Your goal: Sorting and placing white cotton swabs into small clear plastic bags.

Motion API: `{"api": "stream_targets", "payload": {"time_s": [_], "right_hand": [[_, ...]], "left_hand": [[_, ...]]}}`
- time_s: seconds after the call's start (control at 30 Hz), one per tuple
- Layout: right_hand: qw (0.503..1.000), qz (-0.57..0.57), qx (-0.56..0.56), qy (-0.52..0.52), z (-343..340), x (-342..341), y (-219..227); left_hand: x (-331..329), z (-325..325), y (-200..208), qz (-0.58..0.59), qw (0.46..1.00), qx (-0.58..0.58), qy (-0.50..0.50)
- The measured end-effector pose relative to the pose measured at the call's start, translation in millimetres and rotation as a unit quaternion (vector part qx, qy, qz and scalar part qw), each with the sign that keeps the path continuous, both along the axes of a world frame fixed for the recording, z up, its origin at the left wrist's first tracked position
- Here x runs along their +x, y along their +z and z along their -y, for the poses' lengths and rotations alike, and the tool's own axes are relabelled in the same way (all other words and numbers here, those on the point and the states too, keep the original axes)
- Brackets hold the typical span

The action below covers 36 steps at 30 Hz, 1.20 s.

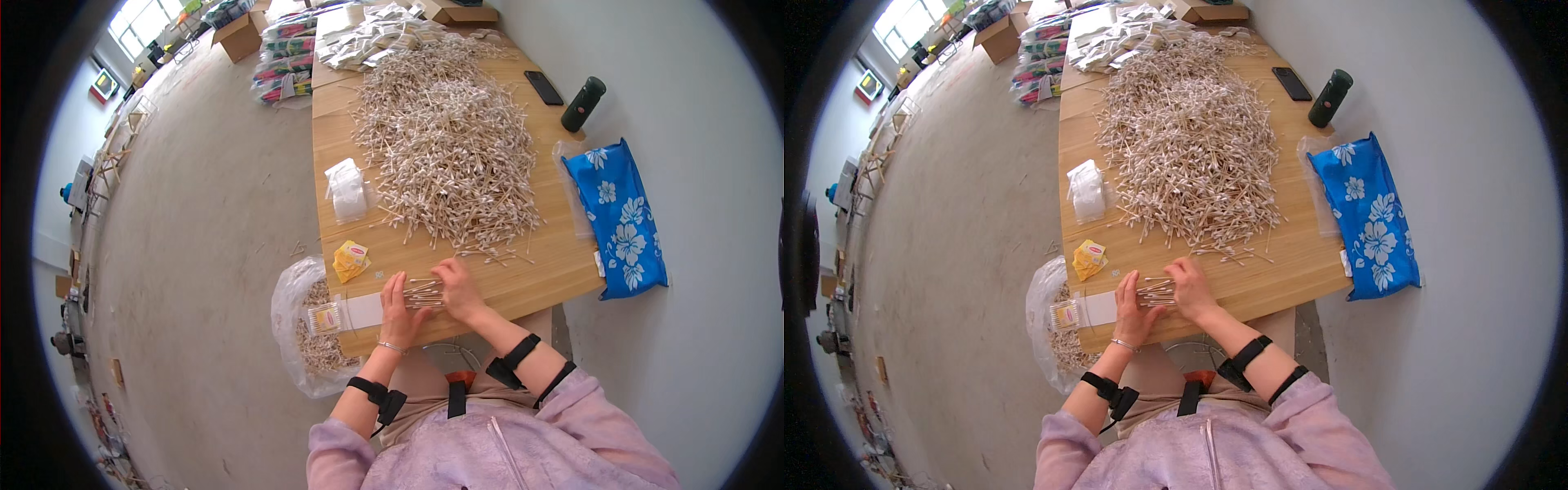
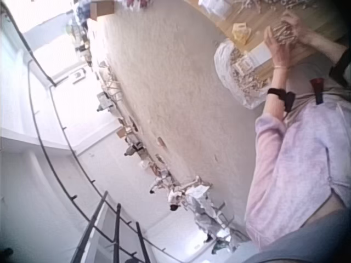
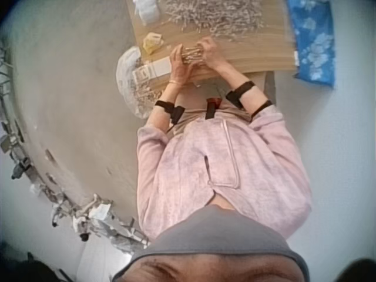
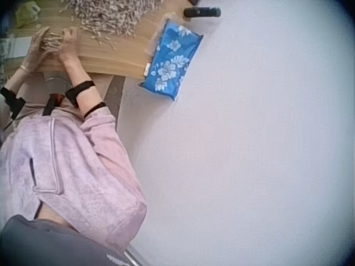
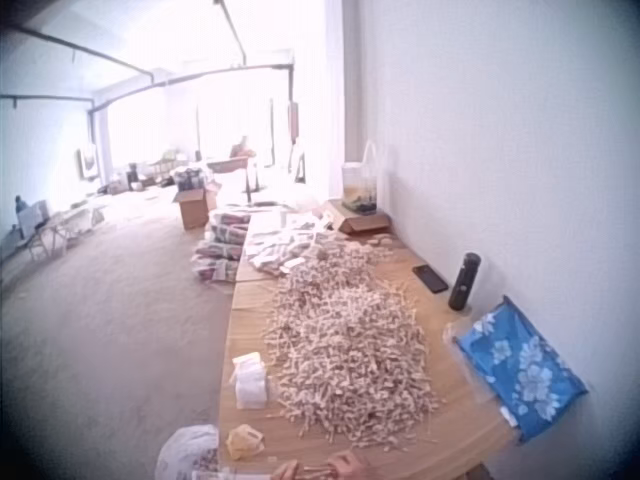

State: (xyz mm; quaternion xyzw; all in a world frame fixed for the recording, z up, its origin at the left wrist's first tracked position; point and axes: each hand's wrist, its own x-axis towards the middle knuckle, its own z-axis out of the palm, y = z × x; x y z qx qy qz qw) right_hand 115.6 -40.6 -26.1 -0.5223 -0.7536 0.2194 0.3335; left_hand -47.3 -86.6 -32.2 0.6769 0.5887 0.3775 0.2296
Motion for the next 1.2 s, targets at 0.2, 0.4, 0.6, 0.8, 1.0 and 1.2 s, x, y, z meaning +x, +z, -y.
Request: {"api": "stream_targets", "payload": {"time_s": [0.2, 0.4, 0.6, 0.8, 1.0, 1.2], "right_hand": [[0.992, 0.011, 0.008, -0.122, 11.7, 9.4, -0.8], [0.984, 0.123, 0.086, -0.093, -20.7, 23.8, 1.2], [0.974, 0.186, 0.117, -0.063, -48.2, 19.7, 3.0], [0.977, 0.191, 0.09, 0.016, -33.3, -27.5, 8.4], [0.995, 0.08, 0.054, -0.026, -14.5, -11.4, 11.1], [0.991, 0.047, 0.048, -0.117, -5.3, 24.6, -2.0]], "left_hand": [[0.6, -4.2, 9.4, -0.022, 0.999, -0.003, -0.05], [-1.4, -7.0, 11.6, -0.058, 0.996, -0.011, -0.072], [-12.3, 4.5, 10.8, -0.039, 0.996, -0.032, -0.076], [-14.0, 6.6, 8.5, -0.014, 1.0, -0.02, 0.015], [-11.9, 5.1, 7.5, 0.008, 1.0, -0.02, -0.005], [-3.5, -2.3, 12.2, 0.002, 1.0, -0.018, -0.021]]}}
